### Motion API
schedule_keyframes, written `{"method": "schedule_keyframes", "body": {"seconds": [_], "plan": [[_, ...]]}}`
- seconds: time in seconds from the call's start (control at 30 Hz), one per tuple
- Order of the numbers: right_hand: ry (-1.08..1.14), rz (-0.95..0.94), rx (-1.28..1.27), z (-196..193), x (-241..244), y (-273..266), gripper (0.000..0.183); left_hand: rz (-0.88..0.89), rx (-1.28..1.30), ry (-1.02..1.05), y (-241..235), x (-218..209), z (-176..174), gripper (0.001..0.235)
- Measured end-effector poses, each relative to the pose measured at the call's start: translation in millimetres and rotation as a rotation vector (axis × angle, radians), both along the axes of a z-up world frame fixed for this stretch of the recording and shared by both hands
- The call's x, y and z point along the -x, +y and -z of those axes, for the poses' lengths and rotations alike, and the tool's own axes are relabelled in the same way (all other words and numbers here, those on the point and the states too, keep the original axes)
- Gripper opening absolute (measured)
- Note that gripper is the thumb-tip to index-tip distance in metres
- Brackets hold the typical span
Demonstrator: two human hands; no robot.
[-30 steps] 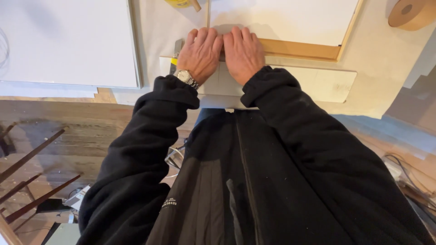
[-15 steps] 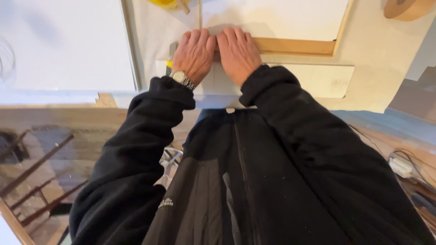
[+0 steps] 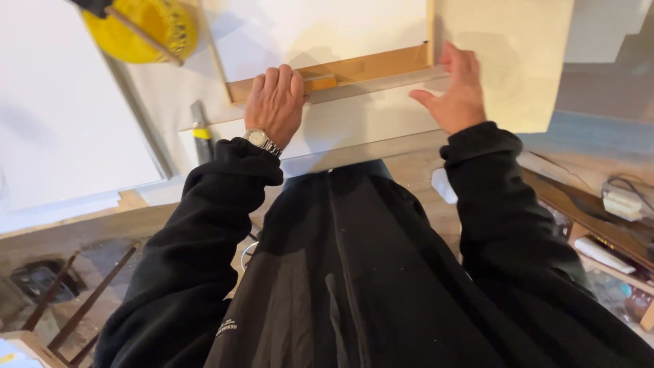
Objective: Apply sealing tape to the back of a picture frame, trim it with a knife, and smooth it down using a wood block and cloth.
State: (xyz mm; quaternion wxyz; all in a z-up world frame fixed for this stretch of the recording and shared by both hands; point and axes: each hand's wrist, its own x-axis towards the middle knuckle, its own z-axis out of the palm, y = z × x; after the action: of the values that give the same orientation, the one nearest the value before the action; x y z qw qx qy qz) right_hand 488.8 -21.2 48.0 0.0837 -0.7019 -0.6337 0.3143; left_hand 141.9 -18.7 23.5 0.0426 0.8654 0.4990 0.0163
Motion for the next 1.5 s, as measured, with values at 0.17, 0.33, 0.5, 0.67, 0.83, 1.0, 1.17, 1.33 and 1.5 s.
{"method": "schedule_keyframes", "body": {"seconds": [0.17,0.33,0.5,0.67,0.83,1.0,1.17,1.33,1.5], "plan": [[0.176,-0.071,-0.072,12.8,-8.9,-2.3,0.084,0.047,0.19,0.106,15.0,-61.8,18.7,0.031],[0.189,-0.066,-0.099,2.0,-9.7,-0.2,0.072,0.063,-0.042,-0.072,19.1,-107.9,-9.0,0.032],[0.011,-0.264,-0.271,11.9,-19.9,4.8,0.044,0.065,-0.053,-0.05,21.4,-128.3,0.1,0.019],[-0.191,-0.432,-0.449,16.2,-22.9,20.8,0.028,0.063,-0.053,-0.041,22.4,-131.9,-5.6,0.018],[-0.21,-0.514,-0.427,10.6,-22.3,33.0,0.019,0.052,-0.041,-0.036,20.4,-132.4,-3.3,0.015],[-0.228,-0.569,-0.406,11.1,-22.0,35.4,0.018,0.035,-0.048,-0.056,19.9,-132.4,-2.3,0.015],[-0.22,-0.574,-0.376,17.7,-24.3,34.6,0.017,0.037,-0.04,-0.036,20.6,-133.3,-0.3,0.012],[-0.073,-0.453,-0.29,10.6,-25.4,29.3,0.018,0.045,-0.054,-0.07,22.1,-136.5,0.1,0.015],[0.303,-0.12,-0.156,15.9,-33.2,18.5,0.054,0.063,-0.048,-0.055,23.6,-137.3,1.6,0.014]]}}
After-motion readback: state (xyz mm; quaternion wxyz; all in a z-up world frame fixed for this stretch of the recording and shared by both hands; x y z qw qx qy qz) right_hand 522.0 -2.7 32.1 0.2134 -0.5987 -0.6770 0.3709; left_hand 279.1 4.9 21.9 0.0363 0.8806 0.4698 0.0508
